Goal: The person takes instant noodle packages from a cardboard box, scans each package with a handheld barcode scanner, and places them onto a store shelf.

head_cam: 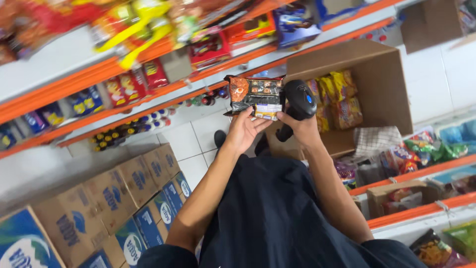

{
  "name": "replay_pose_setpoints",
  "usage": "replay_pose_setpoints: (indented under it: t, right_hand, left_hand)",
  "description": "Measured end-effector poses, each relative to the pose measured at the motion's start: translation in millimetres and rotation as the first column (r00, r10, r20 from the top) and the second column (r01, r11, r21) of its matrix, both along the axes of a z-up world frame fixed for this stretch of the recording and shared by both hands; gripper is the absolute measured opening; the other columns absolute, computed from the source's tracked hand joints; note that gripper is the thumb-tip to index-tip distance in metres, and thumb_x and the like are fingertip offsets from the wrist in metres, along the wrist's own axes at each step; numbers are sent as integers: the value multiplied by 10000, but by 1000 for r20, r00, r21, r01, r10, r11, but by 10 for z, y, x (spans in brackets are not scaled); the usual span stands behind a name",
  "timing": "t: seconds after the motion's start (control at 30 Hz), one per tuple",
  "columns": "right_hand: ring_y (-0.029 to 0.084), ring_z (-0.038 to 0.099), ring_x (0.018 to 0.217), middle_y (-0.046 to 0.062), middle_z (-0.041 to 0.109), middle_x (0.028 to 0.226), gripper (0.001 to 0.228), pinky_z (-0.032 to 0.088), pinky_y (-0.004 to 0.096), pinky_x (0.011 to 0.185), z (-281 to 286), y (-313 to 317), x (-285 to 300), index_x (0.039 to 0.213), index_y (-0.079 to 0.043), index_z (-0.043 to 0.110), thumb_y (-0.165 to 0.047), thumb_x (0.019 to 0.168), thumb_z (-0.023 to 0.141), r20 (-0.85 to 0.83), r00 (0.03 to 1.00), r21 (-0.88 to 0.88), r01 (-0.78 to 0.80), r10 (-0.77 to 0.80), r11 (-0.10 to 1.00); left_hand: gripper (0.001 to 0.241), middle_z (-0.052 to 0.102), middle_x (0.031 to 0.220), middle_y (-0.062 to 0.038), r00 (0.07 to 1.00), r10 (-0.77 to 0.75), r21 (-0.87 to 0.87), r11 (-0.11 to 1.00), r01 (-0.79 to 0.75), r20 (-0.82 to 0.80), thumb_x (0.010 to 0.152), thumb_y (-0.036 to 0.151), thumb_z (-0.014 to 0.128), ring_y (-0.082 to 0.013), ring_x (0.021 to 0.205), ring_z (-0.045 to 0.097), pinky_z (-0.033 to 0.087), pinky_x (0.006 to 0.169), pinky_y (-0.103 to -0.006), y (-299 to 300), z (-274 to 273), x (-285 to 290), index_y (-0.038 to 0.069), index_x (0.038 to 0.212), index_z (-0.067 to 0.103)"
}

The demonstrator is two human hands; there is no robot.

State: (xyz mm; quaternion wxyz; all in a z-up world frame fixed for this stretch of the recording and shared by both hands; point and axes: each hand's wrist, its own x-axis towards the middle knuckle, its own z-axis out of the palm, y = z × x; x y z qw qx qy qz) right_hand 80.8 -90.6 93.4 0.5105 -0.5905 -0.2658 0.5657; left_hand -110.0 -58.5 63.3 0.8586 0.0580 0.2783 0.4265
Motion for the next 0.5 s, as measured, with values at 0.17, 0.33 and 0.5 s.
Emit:
replay_pose_setpoints:
  t: [0.17,0.33,0.5]
  right_hand:
    - [94,592,943,-26,617,1010,437,504,272,828,170,47,-528,1192,-71,637,29,804,812,28,998,149,-64,60,987]
    - [119,635,915,10,651,994,349,541,290,804,160,100,-843,1130,-36,642,22,841,828,174,978,114,-135,114,984]
    - [149,650,869,38,658,962,419,561,296,766,286,90,-1240,1171,-23,643,33,798,825,70,988,93,-141,135,986]
  left_hand:
    - [383,681,1265,-142,982,72,73,996,-60,-174,988,157,678,-283,1144,681,587,962,-434,-116,-38,-439,49,1338,564]
    - [295,696,1193,-99,956,237,76,971,-227,-171,1009,71,706,-228,1076,688,602,919,-377,-138,-107,-814,37,1284,604]
    - [333,698,1200,-72,956,246,89,968,-234,-159,961,88,694,-198,1076,716,649,895,-356,-140,135,-1152,65,1277,592]
